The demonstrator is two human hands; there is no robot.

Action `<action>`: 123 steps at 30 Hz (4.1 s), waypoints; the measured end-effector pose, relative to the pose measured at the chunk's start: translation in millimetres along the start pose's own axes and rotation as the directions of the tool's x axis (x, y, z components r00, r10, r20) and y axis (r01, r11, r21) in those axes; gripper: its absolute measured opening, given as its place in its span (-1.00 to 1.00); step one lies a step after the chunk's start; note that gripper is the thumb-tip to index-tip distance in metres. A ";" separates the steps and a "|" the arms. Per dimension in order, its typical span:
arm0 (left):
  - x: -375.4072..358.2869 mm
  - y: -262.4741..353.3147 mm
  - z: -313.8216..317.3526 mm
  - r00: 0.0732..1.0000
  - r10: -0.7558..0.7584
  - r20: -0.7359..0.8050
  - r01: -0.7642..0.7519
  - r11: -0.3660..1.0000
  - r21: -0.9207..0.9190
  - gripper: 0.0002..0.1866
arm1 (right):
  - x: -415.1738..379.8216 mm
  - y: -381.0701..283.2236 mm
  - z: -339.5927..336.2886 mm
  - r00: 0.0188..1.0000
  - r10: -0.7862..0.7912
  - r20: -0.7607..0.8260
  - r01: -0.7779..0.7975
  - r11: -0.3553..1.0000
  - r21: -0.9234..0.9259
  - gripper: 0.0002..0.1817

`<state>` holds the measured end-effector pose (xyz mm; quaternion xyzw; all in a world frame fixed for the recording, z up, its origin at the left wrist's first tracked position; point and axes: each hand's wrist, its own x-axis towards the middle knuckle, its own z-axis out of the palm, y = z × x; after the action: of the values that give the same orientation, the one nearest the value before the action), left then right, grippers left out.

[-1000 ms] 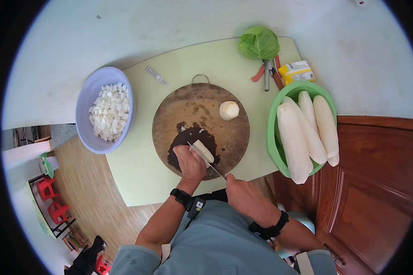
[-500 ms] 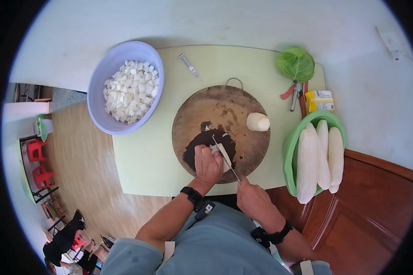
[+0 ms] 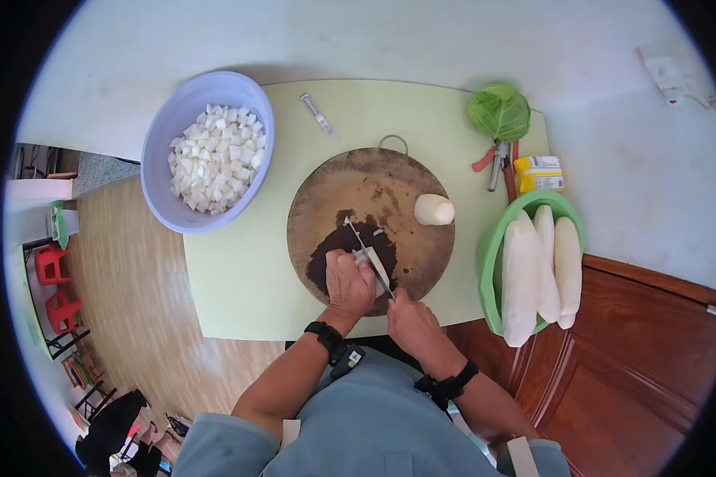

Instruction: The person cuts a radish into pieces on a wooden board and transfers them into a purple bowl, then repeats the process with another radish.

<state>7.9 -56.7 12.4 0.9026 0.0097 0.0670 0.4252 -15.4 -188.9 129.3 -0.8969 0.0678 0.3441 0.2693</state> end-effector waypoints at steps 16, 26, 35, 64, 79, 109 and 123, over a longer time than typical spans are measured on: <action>0.0 2.9 -1.6 1.000 0.017 0.024 -0.017 1.000 0.017 -0.79 | 7.6 17.5 28.1 0.994 -0.034 -0.105 0.034 0.999 -0.002 -0.75; -1.5 -0.4 -6.6 0.999 0.025 0.034 -0.025 0.999 0.022 -0.81 | -0.8 8.0 16.7 0.995 -0.073 -0.073 0.073 0.997 -0.001 -0.77; 0.2 20.3 10.7 0.909 -0.416 -0.001 0.410 0.896 -0.169 -0.58 | 3.5 8.3 11.5 1.000 -0.002 -0.012 0.002 1.000 0.025 -0.82; -9.0 -1.2 14.7 0.994 -0.087 -0.065 0.083 0.994 -0.066 -0.79 | -23.5 35.6 21.0 0.999 0.041 0.023 -0.042 0.998 0.037 -0.81; -32.8 1.4 1.1 0.986 0.146 0.080 -0.145 0.989 -0.020 -0.56 | -1.5 25.9 32.0 0.993 -0.044 -0.106 0.056 0.992 0.111 -0.81; -37.5 -2.9 -12.2 0.994 -0.076 0.079 0.098 0.944 -0.315 -0.72 | -75.6 55.9 18.3 0.956 -0.175 -0.236 0.210 0.969 0.129 -0.81; -30.2 -2.1 -22.3 0.993 0.088 0.085 -0.060 0.958 -0.281 -0.66 | -75.1 67.3 26.2 0.961 -0.124 -0.246 0.148 0.986 0.082 -0.80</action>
<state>-24.7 -40.5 21.4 0.8358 -0.0542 0.0399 0.5449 -107.8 -236.7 132.8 -0.9199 0.0550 0.2098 0.3266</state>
